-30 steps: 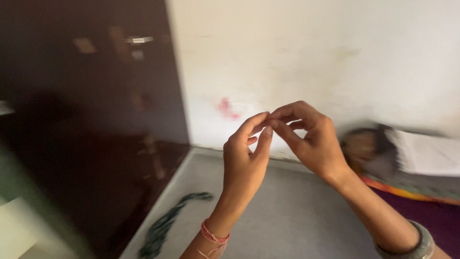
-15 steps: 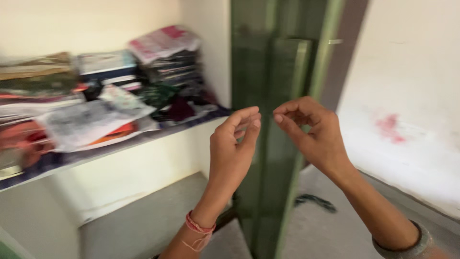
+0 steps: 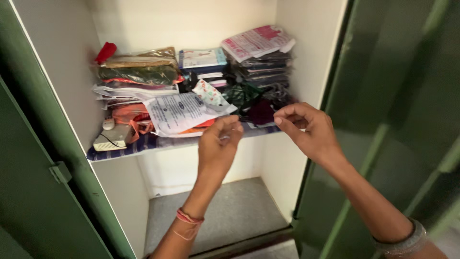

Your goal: The person repeatedly takes items from a wardrobe shelf and places them on a bed. Items include a yellow lion-shaped bag, a pink owl-shaped bag, several plastic-wrapped garments, a brown patterned cloth, and a yellow cloth. The person handles each item individually and stacks them on the bed.

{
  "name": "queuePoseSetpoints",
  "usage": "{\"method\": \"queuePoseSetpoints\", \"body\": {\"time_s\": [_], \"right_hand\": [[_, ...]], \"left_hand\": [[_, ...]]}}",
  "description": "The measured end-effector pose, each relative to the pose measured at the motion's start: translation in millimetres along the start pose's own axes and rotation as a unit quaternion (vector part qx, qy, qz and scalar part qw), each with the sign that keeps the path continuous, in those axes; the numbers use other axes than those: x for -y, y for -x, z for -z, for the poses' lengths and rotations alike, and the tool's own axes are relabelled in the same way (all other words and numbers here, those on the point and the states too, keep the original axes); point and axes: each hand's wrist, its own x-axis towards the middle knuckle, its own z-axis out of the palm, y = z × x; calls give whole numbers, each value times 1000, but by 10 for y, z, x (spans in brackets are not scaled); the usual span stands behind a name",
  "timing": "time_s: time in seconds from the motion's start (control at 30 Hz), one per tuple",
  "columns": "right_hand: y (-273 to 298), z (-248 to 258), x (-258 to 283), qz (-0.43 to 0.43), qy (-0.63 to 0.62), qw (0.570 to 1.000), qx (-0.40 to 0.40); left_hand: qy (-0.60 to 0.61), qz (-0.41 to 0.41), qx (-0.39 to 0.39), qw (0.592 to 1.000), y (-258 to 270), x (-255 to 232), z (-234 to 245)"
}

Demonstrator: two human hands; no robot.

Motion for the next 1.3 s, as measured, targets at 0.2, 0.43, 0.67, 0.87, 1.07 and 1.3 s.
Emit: {"method": "queuePoseSetpoints", "body": {"time_s": [0.2,0.43,0.67,0.87,1.07,1.3], "right_hand": [[-650,-527,-845,-58,-48,996,38],[-1358,-1215,-1901,-164,-81,976,117],[-1687,-2187,-2928,-207,-192,938,200],[-1691,-3161,-3535,-421,-249,846,214],[-1949,-3902,-3781,-569,-297,758,112],[-2402,-4448,-3548,-676,-328,659,-28]], "left_hand": [[-60,36,-52,996,-769,687,401],[-123,65,-106,984,-1487,1542,601],[-214,117,-137,960,-1868,2323,1058],[-260,167,-141,940,-2204,3254,1632],[-302,89,-127,941,-2596,4114,2177],[-120,244,-83,959,-2908,4520,2494]]}}
